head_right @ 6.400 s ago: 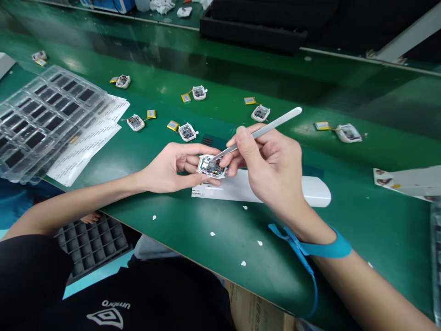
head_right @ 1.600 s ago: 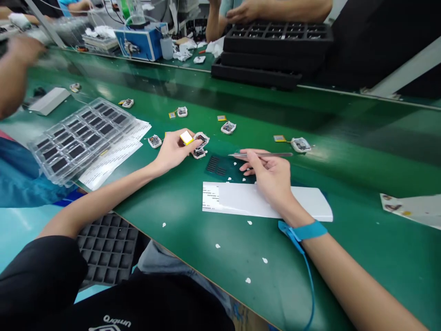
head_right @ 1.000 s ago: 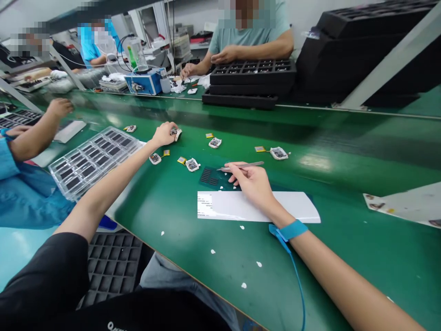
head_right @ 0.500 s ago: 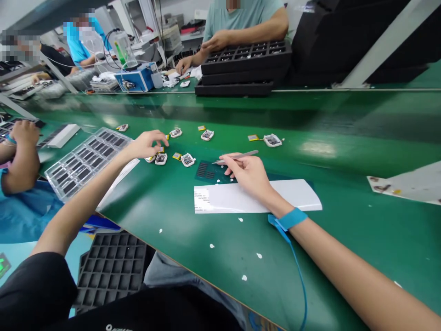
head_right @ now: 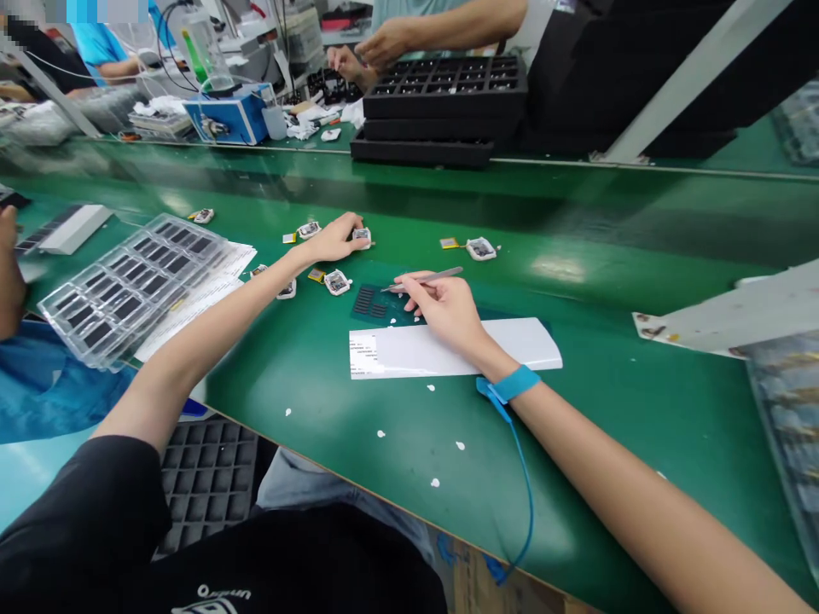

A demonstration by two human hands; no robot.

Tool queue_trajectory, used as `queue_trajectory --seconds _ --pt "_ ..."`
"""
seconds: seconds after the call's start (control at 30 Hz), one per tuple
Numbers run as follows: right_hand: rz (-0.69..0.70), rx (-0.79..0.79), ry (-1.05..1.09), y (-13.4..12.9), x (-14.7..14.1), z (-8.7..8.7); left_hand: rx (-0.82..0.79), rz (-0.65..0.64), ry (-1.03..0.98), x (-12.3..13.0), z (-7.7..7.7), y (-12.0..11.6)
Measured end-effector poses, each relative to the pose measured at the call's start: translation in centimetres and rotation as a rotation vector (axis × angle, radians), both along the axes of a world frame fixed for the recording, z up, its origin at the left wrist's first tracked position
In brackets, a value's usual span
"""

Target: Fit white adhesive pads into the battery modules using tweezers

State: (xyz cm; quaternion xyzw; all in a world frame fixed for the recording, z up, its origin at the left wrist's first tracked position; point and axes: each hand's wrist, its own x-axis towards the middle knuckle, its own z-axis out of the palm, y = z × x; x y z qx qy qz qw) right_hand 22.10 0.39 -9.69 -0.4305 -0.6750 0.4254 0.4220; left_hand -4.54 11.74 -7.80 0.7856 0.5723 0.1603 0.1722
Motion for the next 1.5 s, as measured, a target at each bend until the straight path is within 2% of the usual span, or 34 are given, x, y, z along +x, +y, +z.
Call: queue_trajectory --seconds 0.1,0.17,0.23,0.3,0.4,0.5,0.6,0.73,0.93,1.07,1.2,1.3,1.4,1.5 --pt "-0.020 -0.020 0.036 -0.2 -0.1 0.3 0.075 0.064 -0.098 -0.5 0.4 -1.6" --pt "-0.052 -0.027 0.080 -0.6 -0.3 1.1 0.098 0.082 -0.343 -0.2 0.8 -4.1" --pt "-0.083 0.014 0.106 -1.2 -0.6 2.1 -0.014 0.047 -0.744 0.5 1.1 -7.7" --pt "-0.100 0.115 0.075 -2.0 -1.0 3.1 -0.187 0.001 -1.007 1.6 1.5 -11.7" --pt "-0.123 0.275 -0.056 -3.3 -1.2 4.1 -0.311 0.011 -1.202 3.1 1.9 -16.7" --pt "-0.090 0.478 -0.263 -4.5 -1.0 4.4 -0.367 -0.005 -1.286 4.0 1.6 -19.0" --pt "-0.011 0.614 -0.415 -5.3 -0.8 4.4 -0.335 -0.059 -1.252 4.2 1.2 -19.4" --pt "0.053 0.662 -0.545 -5.9 -1.1 4.7 -0.196 -0.128 -1.135 4.0 0.8 -19.2" --pt "0.027 0.802 -0.626 -6.7 -1.4 4.6 -0.166 -0.106 -1.134 4.1 0.7 -19.9" --pt "0.092 0.929 -0.642 -6.8 -1.1 4.3 -0.127 -0.094 -1.098 4.4 0.5 -20.3" --pt "0.106 0.860 -0.763 -6.4 -0.8 4.5 -0.098 -0.077 -1.076 4.4 0.7 -19.9" --pt "0.104 0.808 -0.762 -6.1 -0.6 4.8 -0.166 -0.049 -1.102 4.2 1.1 -19.6" --pt "0.110 0.850 -0.739 -6.0 -0.3 5.0 -0.244 -0.046 -1.105 4.0 1.3 -19.6" --pt "0.160 0.922 -0.734 -6.0 0.0 5.1 -0.238 -0.067 -1.088 4.0 1.2 -19.7"
